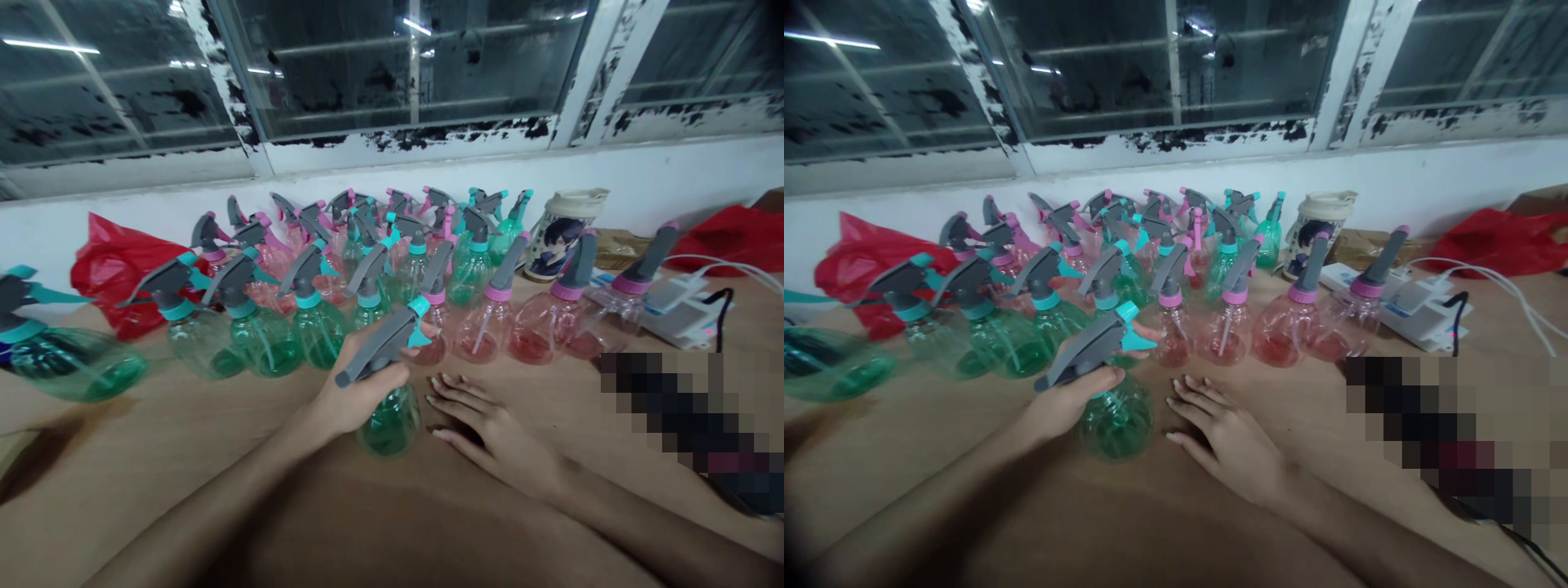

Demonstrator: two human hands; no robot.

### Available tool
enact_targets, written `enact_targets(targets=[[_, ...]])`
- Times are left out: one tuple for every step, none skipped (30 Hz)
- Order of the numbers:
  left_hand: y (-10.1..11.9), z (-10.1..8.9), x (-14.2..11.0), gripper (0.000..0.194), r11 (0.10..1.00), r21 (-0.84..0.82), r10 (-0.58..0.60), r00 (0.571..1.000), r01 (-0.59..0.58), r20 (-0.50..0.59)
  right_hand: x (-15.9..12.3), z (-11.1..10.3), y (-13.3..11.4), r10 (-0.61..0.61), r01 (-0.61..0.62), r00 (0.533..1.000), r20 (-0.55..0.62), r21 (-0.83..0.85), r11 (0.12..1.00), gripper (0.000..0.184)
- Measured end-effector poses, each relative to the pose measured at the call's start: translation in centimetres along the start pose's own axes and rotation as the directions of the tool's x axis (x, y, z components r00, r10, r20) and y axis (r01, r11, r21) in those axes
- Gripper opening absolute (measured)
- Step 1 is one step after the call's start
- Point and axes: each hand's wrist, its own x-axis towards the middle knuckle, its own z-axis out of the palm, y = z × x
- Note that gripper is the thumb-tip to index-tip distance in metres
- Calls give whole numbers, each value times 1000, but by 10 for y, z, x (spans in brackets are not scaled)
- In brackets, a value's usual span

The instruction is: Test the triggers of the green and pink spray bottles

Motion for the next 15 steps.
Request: enact_targets(targets=[[1,0,0,36,1000,-25,1,1000,-1,0,0,0,1,0,0,1000,0,3,1000,43],[2,0,0,38,999,-44,-3,1000,3,-7,0,0,2,0,0,1000,-2,8,1000,43],[3,1,-1,38,998,-58,-11,1000,10,-16,0,1,2,0,0,1000,-5,13,1000,43],[4,1,-1,37,998,-67,-21,999,19,-26,0,1,3,0,1,1000,-8,20,1000,42],[4,1,-2,35,997,-75,-33,999,30,-37,0,1,3,-1,2,1000,-13,29,1000,42],[4,2,-2,33,996,-80,-47,998,43,-42,1,1,4,-1,1,1000,-18,38,999,42],[4,2,-2,31,995,-85,-60,997,56,-47,1,1,4,-1,1,1000,-20,47,999,42],[4,2,-3,30,994,-91,-66,997,61,-45,1,1,4,0,1,1000,-19,53,999,42],[4,2,-3,28,994,-93,-65,997,60,-44,0,1,5,2,-1,1000,-17,56,998,42],[4,3,-3,26,994,-91,-59,997,55,-45,0,1,5,4,-3,1000,-14,57,998,42],[3,3,-3,23,995,-86,-53,998,49,-44,0,1,5,5,-5,1000,-9,57,998,42],[3,2,-3,21,996,-77,-49,998,46,-44,0,1,6,4,-4,1000,-9,59,998,42],[3,2,-2,17,997,-65,-47,998,44,-48,0,1,7,1,-1,1000,-12,63,998,42],[3,2,-2,14,998,-52,-49,997,46,-52,0,0,8,-4,5,1000,-15,70,998,42],[2,2,-2,12,998,-42,-52,997,49,-58,0,0,9,-11,13,1000,-17,79,997,42]])
